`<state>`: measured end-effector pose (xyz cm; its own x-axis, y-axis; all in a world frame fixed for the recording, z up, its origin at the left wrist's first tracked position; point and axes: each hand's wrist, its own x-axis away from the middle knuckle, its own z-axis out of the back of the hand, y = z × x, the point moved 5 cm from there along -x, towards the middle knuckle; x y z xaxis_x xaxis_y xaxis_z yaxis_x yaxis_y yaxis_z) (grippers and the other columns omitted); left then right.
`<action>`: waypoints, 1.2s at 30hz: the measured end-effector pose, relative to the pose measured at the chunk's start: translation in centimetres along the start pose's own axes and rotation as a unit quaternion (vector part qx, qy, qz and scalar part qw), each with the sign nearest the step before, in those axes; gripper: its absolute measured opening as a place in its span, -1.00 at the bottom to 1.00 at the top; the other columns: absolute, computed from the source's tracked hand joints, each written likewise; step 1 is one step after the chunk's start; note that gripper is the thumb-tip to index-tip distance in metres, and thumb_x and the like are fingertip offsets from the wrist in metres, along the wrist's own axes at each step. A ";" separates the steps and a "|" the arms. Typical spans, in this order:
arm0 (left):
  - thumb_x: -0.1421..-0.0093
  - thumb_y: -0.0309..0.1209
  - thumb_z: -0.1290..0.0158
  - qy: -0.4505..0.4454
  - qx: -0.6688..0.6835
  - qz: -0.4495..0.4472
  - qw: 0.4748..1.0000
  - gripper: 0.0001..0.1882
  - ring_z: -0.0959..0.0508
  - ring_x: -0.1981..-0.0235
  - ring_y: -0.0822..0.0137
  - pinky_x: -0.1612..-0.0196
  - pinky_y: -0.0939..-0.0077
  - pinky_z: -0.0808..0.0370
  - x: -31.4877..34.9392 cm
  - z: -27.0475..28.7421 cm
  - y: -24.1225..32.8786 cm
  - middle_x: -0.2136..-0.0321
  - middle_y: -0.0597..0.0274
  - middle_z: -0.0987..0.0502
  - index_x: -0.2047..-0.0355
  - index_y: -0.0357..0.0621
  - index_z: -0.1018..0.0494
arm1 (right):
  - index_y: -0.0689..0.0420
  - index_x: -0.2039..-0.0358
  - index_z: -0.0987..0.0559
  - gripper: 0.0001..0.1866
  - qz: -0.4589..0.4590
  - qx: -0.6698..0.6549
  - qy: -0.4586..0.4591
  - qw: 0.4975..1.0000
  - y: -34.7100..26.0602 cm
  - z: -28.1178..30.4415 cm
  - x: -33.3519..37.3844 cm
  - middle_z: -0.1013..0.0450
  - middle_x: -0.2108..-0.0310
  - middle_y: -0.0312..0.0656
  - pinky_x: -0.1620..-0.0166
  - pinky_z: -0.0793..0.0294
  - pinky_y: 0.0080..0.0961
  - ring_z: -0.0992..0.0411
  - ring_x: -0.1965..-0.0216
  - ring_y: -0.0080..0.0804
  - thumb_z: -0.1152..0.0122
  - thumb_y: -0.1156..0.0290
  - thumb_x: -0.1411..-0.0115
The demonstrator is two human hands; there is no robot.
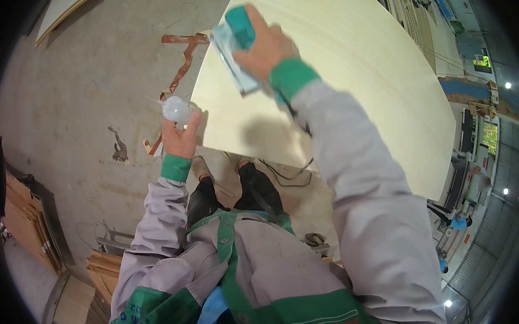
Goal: The person uses an electric sander to smooth the surface of a large wooden board. They move the sander across the board in various directions, occasionally pausing to adjust their grip or position. The person also applies a liquid from a small bottle onto the board during the process.
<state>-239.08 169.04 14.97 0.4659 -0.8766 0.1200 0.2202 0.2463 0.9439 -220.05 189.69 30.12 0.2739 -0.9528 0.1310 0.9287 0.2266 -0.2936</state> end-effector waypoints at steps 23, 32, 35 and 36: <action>-0.18 -0.37 -0.36 0.184 0.025 0.090 0.979 -0.59 -0.63 0.15 0.29 -0.01 0.34 -0.53 9.1 20.5 -14.2 0.18 0.16 -0.65 0.02 -0.25 -0.53 | 0.10 -0.50 -0.08 0.07 0.012 -0.009 0.049 0.999 -5.4 -0.3 -5.9 -0.53 -0.05 0.26 -0.16 -0.50 -0.13 -0.53 -0.09 0.19 -0.42 0.14 -0.05; -0.20 -0.44 -0.34 0.113 0.093 0.126 0.981 -0.52 -0.63 0.10 0.29 -0.07 0.37 -0.53 8.6 19.8 -16.6 0.07 0.13 -0.62 -0.08 -0.29 -0.45 | -0.32 -0.56 0.06 0.19 0.002 -0.054 -0.120 0.991 -11.0 -6.0 17.8 -0.38 0.00 0.26 -0.02 -0.61 0.03 -0.56 0.09 0.31 -0.49 0.28 -0.03; -0.21 -0.44 -0.34 0.128 0.087 0.120 0.981 -0.53 -0.63 0.09 0.31 -0.06 0.39 -0.54 7.3 19.6 -14.1 0.08 0.13 -0.62 -0.08 -0.28 -0.47 | -0.32 -0.56 0.07 0.17 -0.046 -0.055 -0.058 0.996 -7.2 -4.3 17.5 -0.40 0.03 0.25 -0.05 -0.58 0.04 -0.54 0.07 0.32 -0.45 0.21 -0.03; -0.21 -0.43 -0.35 0.096 0.081 0.097 0.987 -0.54 -0.63 0.10 0.32 -0.05 0.40 -0.54 6.7 19.1 -12.6 0.09 0.13 -0.63 -0.08 -0.28 -0.48 | -0.31 -0.56 0.07 0.17 -0.069 -0.048 -0.045 0.995 -5.1 -3.4 15.8 -0.41 0.03 0.26 -0.07 -0.57 0.04 -0.54 0.06 0.32 -0.43 0.18 -0.03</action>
<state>-255.10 152.19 9.71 0.6436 -0.7207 0.2577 -0.0215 0.3195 0.9473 -221.32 172.82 30.47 0.1711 -0.9503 0.2602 0.9321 0.0706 -0.3551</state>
